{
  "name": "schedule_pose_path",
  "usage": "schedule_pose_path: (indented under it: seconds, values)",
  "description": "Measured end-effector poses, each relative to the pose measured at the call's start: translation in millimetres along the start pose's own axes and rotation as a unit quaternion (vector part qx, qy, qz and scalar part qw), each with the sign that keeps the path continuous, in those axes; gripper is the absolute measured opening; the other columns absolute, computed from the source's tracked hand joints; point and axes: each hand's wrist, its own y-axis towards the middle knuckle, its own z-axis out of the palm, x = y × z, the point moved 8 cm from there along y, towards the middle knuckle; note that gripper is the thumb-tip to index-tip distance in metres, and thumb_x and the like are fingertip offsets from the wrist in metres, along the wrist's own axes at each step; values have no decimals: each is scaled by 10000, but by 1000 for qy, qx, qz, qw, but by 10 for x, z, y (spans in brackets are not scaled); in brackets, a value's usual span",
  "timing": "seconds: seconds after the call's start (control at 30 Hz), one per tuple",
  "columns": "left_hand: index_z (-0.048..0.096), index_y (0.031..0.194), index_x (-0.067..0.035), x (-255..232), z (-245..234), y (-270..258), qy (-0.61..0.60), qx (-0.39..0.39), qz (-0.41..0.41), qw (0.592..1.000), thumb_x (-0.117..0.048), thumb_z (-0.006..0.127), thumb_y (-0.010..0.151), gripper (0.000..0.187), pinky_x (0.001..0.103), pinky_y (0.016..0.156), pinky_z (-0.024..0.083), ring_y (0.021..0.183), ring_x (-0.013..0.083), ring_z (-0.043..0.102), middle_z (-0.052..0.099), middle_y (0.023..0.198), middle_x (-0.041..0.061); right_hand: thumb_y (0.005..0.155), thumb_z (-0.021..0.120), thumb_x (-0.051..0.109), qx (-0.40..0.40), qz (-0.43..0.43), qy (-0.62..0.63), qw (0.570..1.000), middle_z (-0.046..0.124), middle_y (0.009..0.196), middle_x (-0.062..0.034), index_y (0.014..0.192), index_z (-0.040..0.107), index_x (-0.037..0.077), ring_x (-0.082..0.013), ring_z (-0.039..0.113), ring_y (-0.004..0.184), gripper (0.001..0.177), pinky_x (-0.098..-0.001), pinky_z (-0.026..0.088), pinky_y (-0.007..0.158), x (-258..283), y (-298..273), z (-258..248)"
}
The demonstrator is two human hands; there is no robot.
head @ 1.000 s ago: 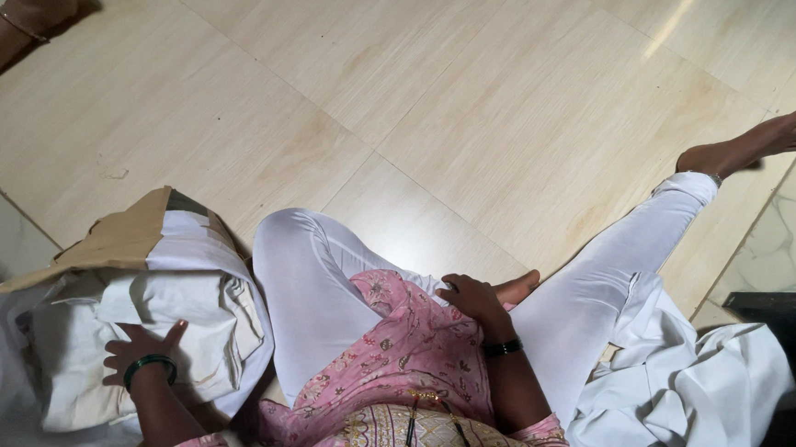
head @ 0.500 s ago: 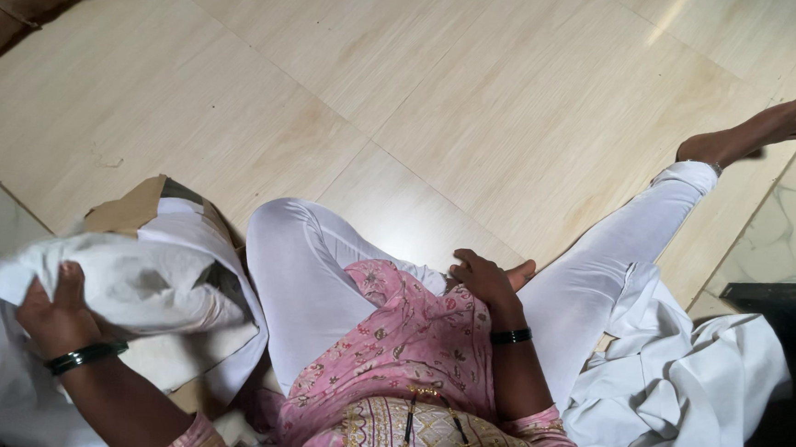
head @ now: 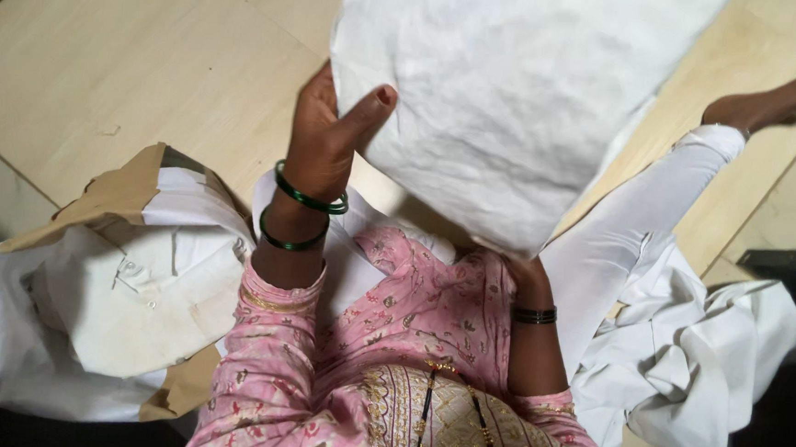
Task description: The person sits on the floor and folds a white shirt, smoothing it out and buttoning it. They then pick up another white shirt from a cardboard box, button it, and fold it. The person continues to handle and fold additional white shirts from the box.
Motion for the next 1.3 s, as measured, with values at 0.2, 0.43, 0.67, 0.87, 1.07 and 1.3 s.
schedule_pose_path:
  seconds: [0.2, 0.43, 0.67, 0.87, 1.07, 1.3]
  values:
    - [384, 1503, 42, 1593, -258, -462, 402, 38, -127, 906, -339, 788, 894, 824, 416, 1024, 487, 1207, 343, 611, 627, 1305, 238, 957, 688, 177, -247, -71, 220, 941, 576, 1357, -189, 1443, 463, 21, -329, 565, 1254, 558, -425, 449, 1072, 155, 10, -699]
    - [484, 1484, -18, 3028, -1288, -926, 553, 71, -213, 802, -459, 738, 916, 763, 465, 1067, 472, 1266, 424, 579, 592, 1381, 273, 972, 729, 152, -448, -229, -154, 851, 487, 1433, -195, 1479, 397, 28, -370, 485, 1332, 619, -466, 394, 1146, 808, -404, -569]
    - [448, 1493, -6, 3969, -1026, -623, 424, 60, -299, 853, -524, 686, 912, 814, 401, 1126, 439, 1355, 357, 546, 554, 1459, 245, 932, 799, 221, -292, -252, -320, 865, 451, 1515, -266, 1508, 392, -65, -440, 410, 1394, 761, -512, 339, 1171, 909, -58, 179]
    - [469, 1508, 16, 4484, -425, -1214, 249, 168, -273, 914, -428, 690, 986, 720, 378, 1160, 373, 1413, 312, 489, 543, 1512, 209, 971, 789, 205, -261, -334, -344, 838, 651, 1316, -245, 1356, 587, -68, -412, 596, 1233, 513, -484, 449, 1064, 969, -4, 287]
    - [612, 1342, 5, 4754, -710, -1077, 43, 14, -244, 969, -121, 614, 1019, 347, 273, 978, 496, 1084, 142, 637, 671, 1215, 56, 1074, 694, 178, -158, -162, -154, 962, 523, 737, -11, 974, 629, -32, -82, 429, 702, 242, -272, 387, 630, 404, 252, 222]
    - [646, 1283, 25, 4645, -706, -1013, 59, -35, -172, 983, 71, 740, 903, 394, 244, 873, 566, 928, 104, 671, 693, 992, 50, 1035, 659, 167, -134, -138, -90, 977, 455, 703, 22, 998, 644, -5, -53, 360, 657, 177, -250, 309, 579, 418, 164, 377]
